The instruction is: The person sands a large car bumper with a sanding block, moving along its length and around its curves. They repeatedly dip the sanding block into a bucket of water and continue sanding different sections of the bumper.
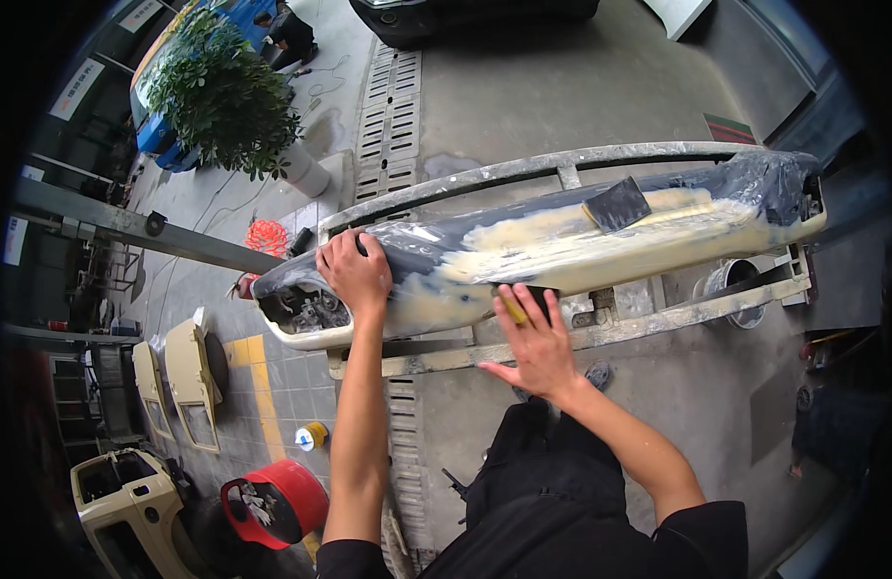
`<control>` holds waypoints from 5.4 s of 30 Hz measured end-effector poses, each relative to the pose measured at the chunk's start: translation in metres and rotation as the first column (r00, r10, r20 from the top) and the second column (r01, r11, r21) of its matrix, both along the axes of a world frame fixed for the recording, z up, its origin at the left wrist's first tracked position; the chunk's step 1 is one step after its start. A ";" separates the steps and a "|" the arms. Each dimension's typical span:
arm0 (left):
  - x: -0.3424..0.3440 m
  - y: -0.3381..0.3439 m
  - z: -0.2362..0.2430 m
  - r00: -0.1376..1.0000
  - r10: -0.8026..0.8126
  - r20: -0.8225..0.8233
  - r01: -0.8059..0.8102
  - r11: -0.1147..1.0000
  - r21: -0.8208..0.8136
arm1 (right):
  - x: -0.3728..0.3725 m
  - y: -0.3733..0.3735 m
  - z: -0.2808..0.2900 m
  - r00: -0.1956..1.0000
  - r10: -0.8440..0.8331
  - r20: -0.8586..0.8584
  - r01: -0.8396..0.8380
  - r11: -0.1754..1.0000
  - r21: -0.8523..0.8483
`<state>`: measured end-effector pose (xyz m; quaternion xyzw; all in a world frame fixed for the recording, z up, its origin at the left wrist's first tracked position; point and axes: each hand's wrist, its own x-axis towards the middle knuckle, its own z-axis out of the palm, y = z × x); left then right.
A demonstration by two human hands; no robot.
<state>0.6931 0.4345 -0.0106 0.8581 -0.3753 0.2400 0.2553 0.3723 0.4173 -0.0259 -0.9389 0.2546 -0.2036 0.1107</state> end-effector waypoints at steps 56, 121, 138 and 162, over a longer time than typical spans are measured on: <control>0.002 -0.002 -0.001 0.999 0.003 -0.035 -0.003 1.000 -0.004 | 0.022 0.004 -0.013 0.974 0.223 -0.041 -0.224 0.974 -0.022; 0.007 0.008 -0.003 1.000 0.022 -0.007 -0.022 1.000 -0.010 | -0.029 -0.042 -0.030 0.958 0.248 -0.143 -0.275 0.937 -0.217; 0.004 0.001 0.001 0.997 -0.011 -0.071 0.014 0.999 0.036 | 0.025 0.004 -0.020 0.942 0.334 -0.034 -0.336 0.939 -0.078; 0.007 0.004 -0.002 0.999 -0.014 -0.052 0.017 0.998 0.058 | 0.006 -0.025 -0.006 0.961 0.277 0.003 -0.277 0.959 -0.067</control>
